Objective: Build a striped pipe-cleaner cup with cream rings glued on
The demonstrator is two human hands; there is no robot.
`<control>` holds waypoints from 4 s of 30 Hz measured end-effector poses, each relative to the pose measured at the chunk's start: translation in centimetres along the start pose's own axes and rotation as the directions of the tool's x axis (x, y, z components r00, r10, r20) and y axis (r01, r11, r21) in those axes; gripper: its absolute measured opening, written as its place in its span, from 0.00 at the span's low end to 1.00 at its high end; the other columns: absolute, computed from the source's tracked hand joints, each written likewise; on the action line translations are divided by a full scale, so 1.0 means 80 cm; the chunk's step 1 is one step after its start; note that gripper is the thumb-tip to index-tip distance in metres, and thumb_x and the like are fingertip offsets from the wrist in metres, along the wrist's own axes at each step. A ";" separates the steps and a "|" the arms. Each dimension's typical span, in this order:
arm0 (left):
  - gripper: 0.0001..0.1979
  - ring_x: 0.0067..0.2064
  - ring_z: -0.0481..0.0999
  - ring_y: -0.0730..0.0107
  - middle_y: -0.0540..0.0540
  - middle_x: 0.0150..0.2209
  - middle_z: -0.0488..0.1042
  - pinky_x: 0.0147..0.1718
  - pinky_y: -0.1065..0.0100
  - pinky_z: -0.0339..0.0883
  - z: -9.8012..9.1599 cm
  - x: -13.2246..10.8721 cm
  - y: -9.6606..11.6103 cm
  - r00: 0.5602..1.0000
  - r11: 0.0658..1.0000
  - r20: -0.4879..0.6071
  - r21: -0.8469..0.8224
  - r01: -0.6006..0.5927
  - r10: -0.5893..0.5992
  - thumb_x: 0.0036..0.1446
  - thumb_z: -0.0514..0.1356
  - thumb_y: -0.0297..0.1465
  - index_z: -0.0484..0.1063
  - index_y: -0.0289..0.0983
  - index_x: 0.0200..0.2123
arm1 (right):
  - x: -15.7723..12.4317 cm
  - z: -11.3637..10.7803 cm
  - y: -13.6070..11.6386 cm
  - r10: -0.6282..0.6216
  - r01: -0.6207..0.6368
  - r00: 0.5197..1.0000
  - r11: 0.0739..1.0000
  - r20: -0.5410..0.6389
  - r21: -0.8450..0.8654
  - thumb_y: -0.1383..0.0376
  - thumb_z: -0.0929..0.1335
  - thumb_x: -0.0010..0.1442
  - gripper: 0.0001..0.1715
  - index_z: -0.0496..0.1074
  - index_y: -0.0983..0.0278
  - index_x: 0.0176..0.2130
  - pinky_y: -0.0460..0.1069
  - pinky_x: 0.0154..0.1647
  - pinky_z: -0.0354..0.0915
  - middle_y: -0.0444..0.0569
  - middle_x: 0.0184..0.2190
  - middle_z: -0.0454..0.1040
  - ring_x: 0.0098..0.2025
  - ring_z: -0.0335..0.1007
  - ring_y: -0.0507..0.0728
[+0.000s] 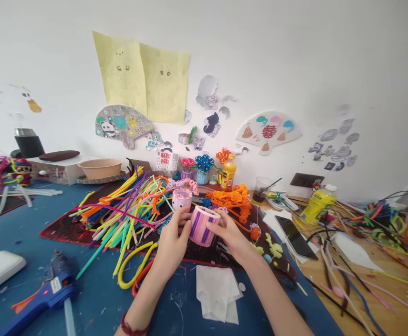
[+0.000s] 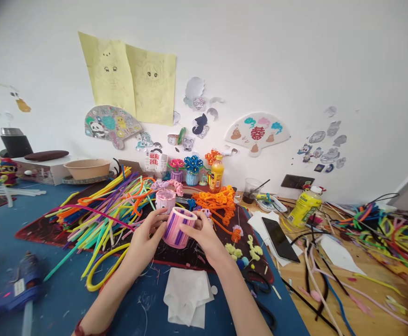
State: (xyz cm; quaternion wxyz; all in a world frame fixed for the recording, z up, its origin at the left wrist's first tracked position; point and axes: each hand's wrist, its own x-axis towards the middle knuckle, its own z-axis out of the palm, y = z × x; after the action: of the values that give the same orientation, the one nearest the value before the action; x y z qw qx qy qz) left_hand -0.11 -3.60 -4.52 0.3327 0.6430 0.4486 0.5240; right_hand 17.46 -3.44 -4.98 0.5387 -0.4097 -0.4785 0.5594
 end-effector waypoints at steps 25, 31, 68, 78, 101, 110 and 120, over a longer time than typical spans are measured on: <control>0.10 0.37 0.81 0.58 0.43 0.33 0.82 0.39 0.59 0.71 -0.017 0.001 -0.002 0.982 0.972 -0.181 0.215 0.094 -0.055 0.54 0.52 0.29 0.73 0.39 0.34 | 0.008 -0.014 0.007 -0.151 0.173 0.983 0.955 0.106 -0.241 0.72 0.71 0.45 0.35 0.68 0.56 0.53 0.58 0.55 0.63 0.50 0.51 0.72 0.52 0.69 0.60; 0.10 0.37 0.81 0.58 0.44 0.34 0.82 0.38 0.60 0.71 -0.018 0.001 0.000 0.985 0.962 -0.167 0.260 0.088 -0.045 0.52 0.53 0.27 0.74 0.39 0.33 | 0.004 -0.003 0.020 -0.135 0.229 0.937 0.934 0.321 -0.274 0.65 0.75 0.51 0.42 0.61 0.56 0.62 0.59 0.60 0.61 0.52 0.57 0.70 0.58 0.67 0.62; 0.15 0.42 0.78 0.55 0.41 0.41 0.80 0.43 0.58 0.68 -0.012 -0.002 -0.002 1.000 0.880 -0.018 0.475 0.000 0.009 0.62 0.52 0.34 0.75 0.36 0.44 | 0.011 0.005 0.020 -0.200 0.259 0.957 0.914 0.209 -0.313 0.47 0.67 0.61 0.30 0.74 0.60 0.56 0.62 0.64 0.57 0.52 0.53 0.77 0.62 0.64 0.65; 0.16 0.43 0.78 0.53 0.40 0.42 0.80 0.43 0.56 0.68 -0.014 -0.002 0.003 0.998 0.866 -0.022 0.496 0.065 -0.062 0.63 0.48 0.35 0.73 0.37 0.44 | 0.000 0.013 0.023 -0.239 0.355 0.918 0.849 0.316 -0.392 0.54 0.74 0.56 0.37 0.63 0.57 0.61 0.58 0.60 0.63 0.53 0.59 0.68 0.60 0.65 0.63; 0.11 0.37 0.75 0.58 0.43 0.35 0.76 0.40 0.59 0.67 -0.012 -0.004 0.007 1.000 0.867 -0.004 0.497 -0.021 0.026 0.57 0.50 0.32 0.71 0.39 0.36 | 0.013 -0.026 0.003 -0.263 -0.358 0.881 0.173 -0.393 -0.918 0.54 0.68 0.58 0.19 0.75 0.66 0.26 0.54 0.32 0.65 0.60 0.27 0.78 0.34 0.77 0.69; 0.12 0.39 0.75 0.57 0.44 0.37 0.77 0.40 0.60 0.66 -0.010 -0.005 0.006 1.000 0.862 0.014 0.507 -0.006 -0.001 0.58 0.49 0.33 0.71 0.39 0.37 | 0.008 -0.010 -0.004 -0.222 -0.412 0.889 -0.003 -0.401 -0.911 0.49 0.68 0.59 0.24 0.79 0.68 0.32 0.55 0.34 0.66 0.63 0.32 0.80 0.38 0.79 0.70; 0.11 0.34 0.76 0.61 0.45 0.33 0.78 0.35 0.64 0.65 -0.008 -0.006 0.014 1.000 0.862 0.021 0.506 0.007 -0.021 0.58 0.48 0.31 0.71 0.40 0.37 | 0.014 -0.021 0.008 -0.199 -0.352 0.892 0.258 -0.406 -0.900 0.56 0.73 0.50 0.12 0.78 0.61 0.23 0.52 0.30 0.64 0.58 0.27 0.80 0.35 0.78 0.67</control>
State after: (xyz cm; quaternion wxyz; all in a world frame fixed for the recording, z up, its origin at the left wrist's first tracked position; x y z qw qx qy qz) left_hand -0.52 -4.45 -3.55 0.1619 0.7111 0.5707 0.3773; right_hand 18.83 -2.11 -5.91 0.2411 -0.7893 -0.5605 0.0687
